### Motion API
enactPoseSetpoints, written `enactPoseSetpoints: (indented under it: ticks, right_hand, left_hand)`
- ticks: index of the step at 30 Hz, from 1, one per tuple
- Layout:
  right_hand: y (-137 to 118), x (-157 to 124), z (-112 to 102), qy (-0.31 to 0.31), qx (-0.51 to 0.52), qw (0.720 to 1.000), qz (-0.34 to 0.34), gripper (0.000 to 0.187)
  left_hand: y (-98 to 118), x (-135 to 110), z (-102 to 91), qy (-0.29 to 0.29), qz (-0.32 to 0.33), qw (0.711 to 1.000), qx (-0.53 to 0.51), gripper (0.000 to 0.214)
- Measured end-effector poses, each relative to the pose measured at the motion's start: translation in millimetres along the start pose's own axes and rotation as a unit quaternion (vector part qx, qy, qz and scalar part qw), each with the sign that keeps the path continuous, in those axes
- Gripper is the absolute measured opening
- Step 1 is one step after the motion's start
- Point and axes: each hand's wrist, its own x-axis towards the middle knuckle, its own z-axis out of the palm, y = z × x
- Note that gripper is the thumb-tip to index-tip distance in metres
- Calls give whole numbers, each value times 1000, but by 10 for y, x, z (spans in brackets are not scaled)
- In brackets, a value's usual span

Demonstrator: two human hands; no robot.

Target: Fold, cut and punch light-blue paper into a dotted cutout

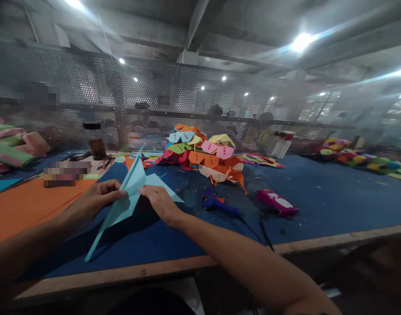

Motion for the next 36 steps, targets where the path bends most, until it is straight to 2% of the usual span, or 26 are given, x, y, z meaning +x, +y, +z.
enactPoseSetpoints:
  ticks: [4, 10, 20, 36]
  right_hand:
    - [-5, -1, -11, -2, -7, 1000, -6, 30]
    - [-11, -3, -22, 26, -18, 999, -12, 26]
    - [-11, 4, -15, 26, 16, 1000, -2, 32]
    - [-6, -4, -23, 38, 54, 998, -13, 29]
  left_hand:
    - [2, -3, 0, 1, -4, 1000, 7, 41]
    - [20, -5, 18, 8, 3, 1000, 25, 40]
    - [4, 7, 8, 2, -10, 1000, 21, 42]
    - [-2, -2, 4, -4, 3, 999, 35, 37]
